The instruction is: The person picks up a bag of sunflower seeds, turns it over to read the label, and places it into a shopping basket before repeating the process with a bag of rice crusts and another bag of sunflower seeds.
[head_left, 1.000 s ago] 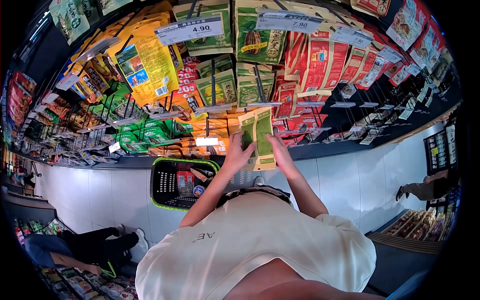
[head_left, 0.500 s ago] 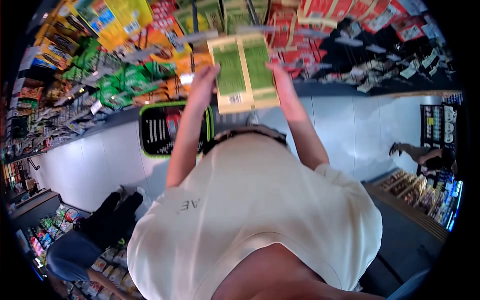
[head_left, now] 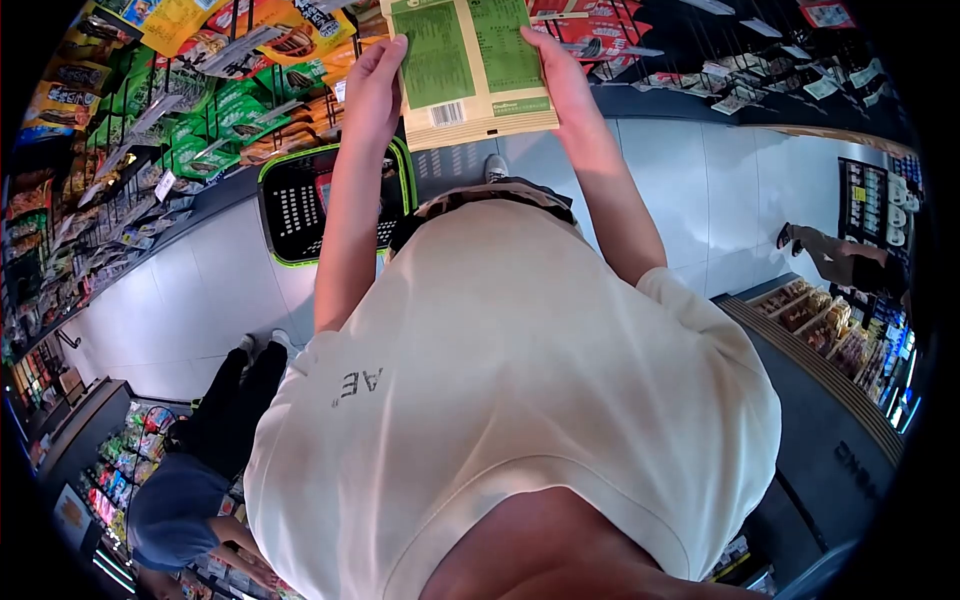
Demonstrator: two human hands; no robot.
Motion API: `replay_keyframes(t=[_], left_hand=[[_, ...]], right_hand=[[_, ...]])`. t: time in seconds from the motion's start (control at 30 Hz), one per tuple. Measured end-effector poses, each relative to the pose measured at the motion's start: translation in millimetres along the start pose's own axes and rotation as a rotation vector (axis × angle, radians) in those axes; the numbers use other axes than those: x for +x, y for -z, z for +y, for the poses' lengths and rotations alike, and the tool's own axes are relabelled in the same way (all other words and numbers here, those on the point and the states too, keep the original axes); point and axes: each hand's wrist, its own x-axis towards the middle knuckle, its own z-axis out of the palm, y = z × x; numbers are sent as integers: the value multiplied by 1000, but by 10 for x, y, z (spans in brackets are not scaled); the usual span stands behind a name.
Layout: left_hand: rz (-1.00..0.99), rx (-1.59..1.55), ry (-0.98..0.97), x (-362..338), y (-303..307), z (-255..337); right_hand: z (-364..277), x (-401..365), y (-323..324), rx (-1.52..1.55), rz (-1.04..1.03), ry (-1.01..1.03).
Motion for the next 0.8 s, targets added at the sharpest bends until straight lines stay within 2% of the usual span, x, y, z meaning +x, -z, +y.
replay_keyframes(t=[0.27, 0.33, 0.37, 0.4, 0.43, 0.47, 0.5, 0.53, 0.6, 0.67, 0.7, 0.8], left_hand=[[9, -35, 33, -32, -59, 48], [68, 103, -2, 19, 8, -41], [134, 384, -28, -66, -75, 51], [128, 549, -161, 20, 62, -120], [161, 852, -304, 27, 137, -198], [178, 1047, -448, -41, 99, -161], [142, 992, -517, 16, 184, -270], [146, 1024, -501, 12, 191, -316], [64, 964, -309, -209, -134, -45], [-19, 957, -330, -301, -276, 50], [-66, 949, -202, -322, -326, 137], [-83, 878, -201, -323, -341, 137]], right_hand=[[5, -26, -5, -10, -37, -17], [-37, -83, -115, -125, 51, 51], [-13, -66, -89, -124, 65, 21], [26, -43, -48, -124, 69, -4], [18, -96, -113, -211, 89, 30], [77, -89, -94, -182, 32, 29], [129, -58, -51, -251, 45, 54], [181, -45, -51, -328, 84, 126], [245, -73, -68, -500, 45, 223], [269, -75, -71, -792, -29, 330], [227, -163, -211, -911, 3, 357], [181, -360, -501, -1014, 22, 461]])
